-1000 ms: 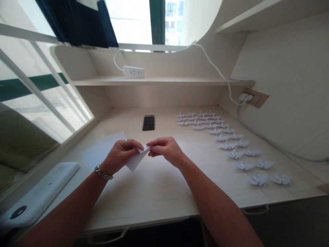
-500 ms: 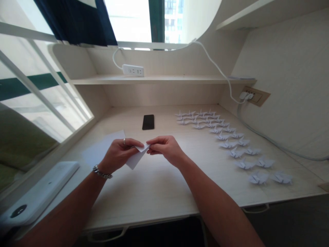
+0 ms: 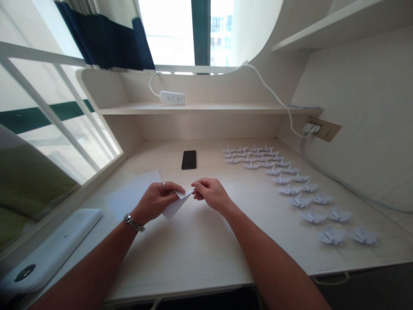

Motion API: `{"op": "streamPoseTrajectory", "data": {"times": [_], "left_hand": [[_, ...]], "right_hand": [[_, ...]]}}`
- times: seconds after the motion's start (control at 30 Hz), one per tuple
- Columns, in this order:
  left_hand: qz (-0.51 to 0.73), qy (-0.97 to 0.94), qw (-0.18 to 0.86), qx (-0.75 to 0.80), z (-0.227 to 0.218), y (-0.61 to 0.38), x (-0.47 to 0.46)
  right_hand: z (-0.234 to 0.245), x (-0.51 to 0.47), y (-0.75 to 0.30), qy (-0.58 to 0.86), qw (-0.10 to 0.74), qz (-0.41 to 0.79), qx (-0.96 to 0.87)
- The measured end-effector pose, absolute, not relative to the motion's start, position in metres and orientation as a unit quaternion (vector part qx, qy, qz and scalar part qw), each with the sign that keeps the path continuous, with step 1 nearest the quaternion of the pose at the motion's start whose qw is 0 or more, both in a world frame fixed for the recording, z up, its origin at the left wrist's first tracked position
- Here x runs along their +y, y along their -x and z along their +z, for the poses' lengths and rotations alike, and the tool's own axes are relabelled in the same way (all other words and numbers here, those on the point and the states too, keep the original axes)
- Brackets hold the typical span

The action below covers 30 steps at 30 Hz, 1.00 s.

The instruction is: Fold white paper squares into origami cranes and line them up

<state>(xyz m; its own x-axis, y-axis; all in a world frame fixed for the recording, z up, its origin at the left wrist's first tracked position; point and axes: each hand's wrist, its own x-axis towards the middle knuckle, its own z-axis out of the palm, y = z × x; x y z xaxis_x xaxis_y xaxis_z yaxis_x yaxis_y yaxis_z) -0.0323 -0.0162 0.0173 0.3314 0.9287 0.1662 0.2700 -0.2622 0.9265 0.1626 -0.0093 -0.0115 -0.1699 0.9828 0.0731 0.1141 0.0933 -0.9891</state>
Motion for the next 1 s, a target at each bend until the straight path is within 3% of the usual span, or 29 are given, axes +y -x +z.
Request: {"op": "streamPoseTrajectory", "data": {"times": [0.13, 0.3, 0.53, 0.77, 0.8, 0.83, 0.9, 1.0], "left_hand": [[0.387, -0.668, 0.443, 0.456, 0.012, 0.030, -0.012], [0.360, -0.656, 0.475, 0.462, 0.004, 0.029, -0.009], [0.332, -0.679, 0.461, 0.465, 0.001, 0.033, -0.007], [0.344, -0.661, 0.479, 0.464, 0.000, 0.037, -0.005], [0.349, -0.657, 0.481, 0.464, 0.001, 0.037, -0.004], [0.354, -0.653, 0.483, 0.464, 0.001, 0.037, -0.004], [0.370, -0.640, 0.491, 0.461, 0.003, 0.036, -0.003], [0.400, -0.606, 0.520, 0.449, 0.007, 0.032, -0.005]], "right_hand": [[-0.028, 0.030, -0.165, 0.580, 0.342, 0.200, -0.712], [-0.030, 0.094, -0.153, 0.618, 0.299, 0.168, -0.708], [-0.026, 0.160, -0.130, 0.658, 0.282, 0.188, -0.672], [-0.016, 0.134, -0.140, 0.610, 0.349, 0.250, -0.666], [-0.014, 0.118, -0.144, 0.580, 0.364, 0.283, -0.671], [-0.012, 0.100, -0.148, 0.505, 0.395, 0.390, -0.661], [-0.009, 0.062, -0.155, 0.374, 0.381, 0.548, -0.644], [-0.006, 0.015, -0.161, 0.335, 0.372, 0.564, -0.657]]}}
